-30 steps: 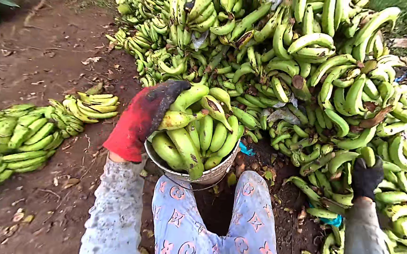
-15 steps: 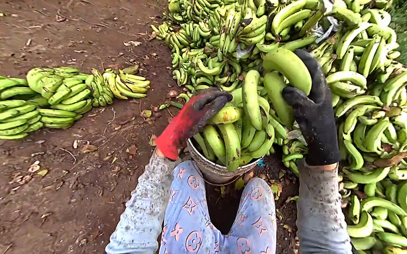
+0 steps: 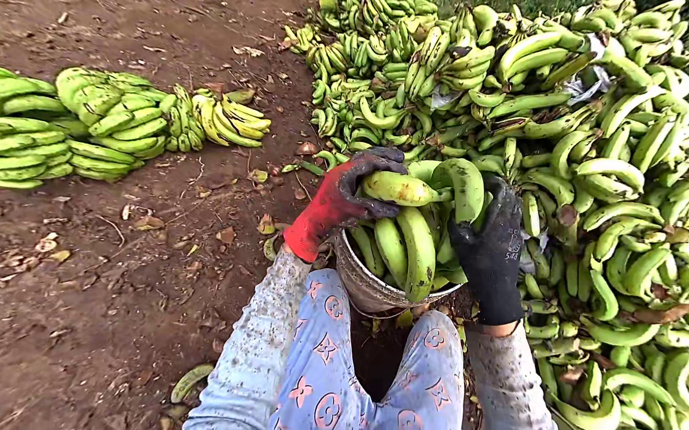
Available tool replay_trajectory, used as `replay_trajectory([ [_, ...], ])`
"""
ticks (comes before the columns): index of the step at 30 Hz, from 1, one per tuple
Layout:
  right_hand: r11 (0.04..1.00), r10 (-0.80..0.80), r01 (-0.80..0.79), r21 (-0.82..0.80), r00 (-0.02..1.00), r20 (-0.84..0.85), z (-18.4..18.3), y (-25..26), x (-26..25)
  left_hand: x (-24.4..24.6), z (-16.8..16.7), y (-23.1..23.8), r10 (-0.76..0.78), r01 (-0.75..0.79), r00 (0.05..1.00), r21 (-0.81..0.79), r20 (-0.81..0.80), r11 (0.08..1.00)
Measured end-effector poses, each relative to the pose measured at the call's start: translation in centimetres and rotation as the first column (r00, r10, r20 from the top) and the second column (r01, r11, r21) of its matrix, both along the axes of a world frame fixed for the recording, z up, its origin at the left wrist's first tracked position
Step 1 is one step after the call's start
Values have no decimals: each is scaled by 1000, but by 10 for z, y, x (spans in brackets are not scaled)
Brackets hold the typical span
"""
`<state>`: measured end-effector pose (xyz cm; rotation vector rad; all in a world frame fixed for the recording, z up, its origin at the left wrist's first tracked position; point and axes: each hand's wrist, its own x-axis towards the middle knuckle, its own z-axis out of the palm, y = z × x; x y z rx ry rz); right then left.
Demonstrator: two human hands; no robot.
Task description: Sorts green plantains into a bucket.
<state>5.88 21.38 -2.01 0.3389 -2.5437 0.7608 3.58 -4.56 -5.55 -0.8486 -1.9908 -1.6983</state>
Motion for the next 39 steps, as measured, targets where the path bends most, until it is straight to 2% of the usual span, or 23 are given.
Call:
replay_trajectory([
  [3, 981, 124, -147, 124, 976, 178, 26, 15, -8, -1, 2, -4, 28, -35, 998, -136, -49, 990],
  [5, 954, 226, -274, 122, 924, 308, 48, 37, -10, -6, 11, -6, 136, -163, 982, -240, -128, 957],
  [6, 941, 274, -320, 114, 913, 301, 53, 47, -9, -11, 12, -6, 185, -220, 971, -261, -152, 940],
  [7, 933, 312, -343, 110, 922, 227, 54, 54, -7, -16, 11, -8, 202, -233, 969, -262, -140, 936],
  [10, 940, 338, -333, 74, 939, -65, 40, 35, -5, -30, -2, -23, 68, -82, 995, -209, -73, 974],
  [12, 945, 310, -296, 139, 946, -96, 15, 7, -9, -32, 1, -39, -57, 60, 998, -178, 21, 982],
  [13, 950, 273, -250, 187, 956, -106, 5, -4, -9, -30, 4, -43, -74, 85, 992, -109, 99, 990],
  [15, 940, 209, -175, 293, 974, -89, 2, -18, -8, -32, 13, -37, 60, -67, 959, 17, 276, 998],
  [16, 928, 202, -165, 333, 976, -80, 2, -22, -8, -37, 18, -31, 141, -142, 925, -23, 354, 990],
  [17, 922, 216, -185, 340, 975, -56, 4, -21, -6, -42, 21, -25, 170, -140, 886, -100, 432, 985],
  [19, 928, 300, -288, 237, 954, -16, 7, -10, -4, -55, 28, -6, 134, -66, 801, -136, 583, 989],
  [22, 921, 386, -388, -13, 919, -85, -2, 6, -6, -68, 40, -4, -14, 98, 792, -104, 610, 990],
  [27, 924, 359, -373, -88, 923, -140, -16, 6, -7, -87, 70, -4, -119, 235, 760, -99, 639, 967],
  [32, 939, 274, -311, -145, 935, -225, -33, 0, -11, -98, 66, 13, -20, 276, 719, -259, 695, 926],
  [35, 952, 269, -291, -93, 944, -193, -32, -2, -15, -83, 85, 26, 159, 178, 710, -393, 686, 902],
  [37, 943, 309, -322, -84, 941, -138, -27, 1, -14, -71, 88, 30, 219, 114, 750, -448, 624, 887],
  [39, 941, 315, -330, -79, 936, -160, -29, 1, -19, -66, 79, 30, 242, 40, 810, -462, 534, 886],
])
